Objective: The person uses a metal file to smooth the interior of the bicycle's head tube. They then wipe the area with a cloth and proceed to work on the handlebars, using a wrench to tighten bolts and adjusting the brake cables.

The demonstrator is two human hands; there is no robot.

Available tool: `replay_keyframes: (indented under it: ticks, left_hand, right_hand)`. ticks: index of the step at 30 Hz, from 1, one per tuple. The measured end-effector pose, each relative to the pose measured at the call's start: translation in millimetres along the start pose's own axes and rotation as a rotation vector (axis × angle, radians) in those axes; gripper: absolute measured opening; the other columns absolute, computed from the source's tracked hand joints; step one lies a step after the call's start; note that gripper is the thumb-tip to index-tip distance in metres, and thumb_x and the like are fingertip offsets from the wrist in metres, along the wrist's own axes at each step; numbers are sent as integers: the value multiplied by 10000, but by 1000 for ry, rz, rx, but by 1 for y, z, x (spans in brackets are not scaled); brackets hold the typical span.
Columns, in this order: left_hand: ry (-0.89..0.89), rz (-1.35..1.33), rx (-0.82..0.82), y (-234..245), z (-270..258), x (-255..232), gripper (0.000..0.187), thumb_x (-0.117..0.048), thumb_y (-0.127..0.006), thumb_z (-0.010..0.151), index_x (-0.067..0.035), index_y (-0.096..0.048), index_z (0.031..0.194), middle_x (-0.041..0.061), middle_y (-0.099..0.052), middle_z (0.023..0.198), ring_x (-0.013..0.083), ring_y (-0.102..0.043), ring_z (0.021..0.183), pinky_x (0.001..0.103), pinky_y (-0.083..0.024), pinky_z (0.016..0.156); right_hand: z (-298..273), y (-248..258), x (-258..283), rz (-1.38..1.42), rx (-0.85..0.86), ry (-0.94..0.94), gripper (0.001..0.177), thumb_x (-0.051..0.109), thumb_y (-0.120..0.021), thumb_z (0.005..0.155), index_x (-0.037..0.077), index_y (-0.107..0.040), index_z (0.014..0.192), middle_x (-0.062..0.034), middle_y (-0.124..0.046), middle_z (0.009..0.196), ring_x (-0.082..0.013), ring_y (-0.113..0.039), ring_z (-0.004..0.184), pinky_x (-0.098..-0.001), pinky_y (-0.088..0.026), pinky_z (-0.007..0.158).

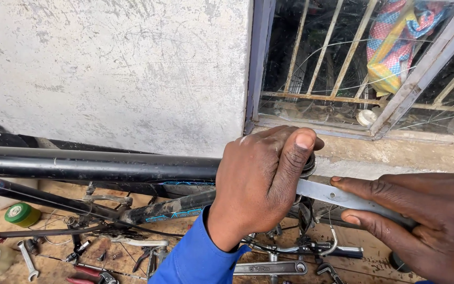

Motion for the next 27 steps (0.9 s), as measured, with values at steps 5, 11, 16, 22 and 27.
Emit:
replay_keyframes:
  ticks: [5, 11, 16, 22, 27]
  left_hand:
    - [-42, -56, -26, 2, 0, -1, 685, -445, -144, 995, -81, -723, 957, 81, -742, 850, 322, -718, 826, 414, -434, 570]
    - [-52, -56, -78, -2, -2, 0, 597, -378, -204, 1012, -80, -717, 953, 56, -745, 842, 299, -734, 811, 415, -459, 582]
    - [-85, -36, -105, -3, -3, 1, 581, -356, -205, 1021, -75, -704, 923, 72, -757, 904, 309, -735, 867, 426, -487, 624]
    - [-196, 177, -297, -13, -7, -1, 454, -220, -232, 1033, -90, -600, 800, 79, -590, 670, 349, -557, 590, 478, -335, 487]
    - [-149, 224, -321, -16, -4, 2, 413, -224, -258, 1029, -100, -530, 744, 65, -542, 635, 346, -531, 562, 493, -309, 471]
  right_hand:
    - [-4, -4, -2, 42, -39, -77, 591, 556, -663, 694, 529, -614, 1282, 191, -802, 785, -194, -749, 820, -453, -662, 843]
    - [3, 14, 4, 24, -58, -28, 594, 577, -664, 682, 515, -639, 1272, 136, -817, 802, -262, -733, 891, -536, -625, 856]
    - [8, 13, 3, 40, -42, -59, 591, 574, -673, 677, 503, -658, 1263, 147, -820, 894, -236, -754, 863, -510, -628, 805]
    - [24, -1, 14, 336, -202, 52, 312, 425, -756, 693, 207, -784, 915, -4, -783, 686, -237, -686, 472, -445, -507, 452]
    - [22, -4, 22, 435, -368, 134, 269, 375, -739, 710, 110, -690, 708, -37, -581, 509, -183, -451, 388, -349, -341, 425]
Point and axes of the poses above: each hand's wrist, its own z-axis towards the middle knuckle, its own y-axis out of the back of the hand, x = y × z, the point moved 5 cm from there along z, towards the middle knuckle
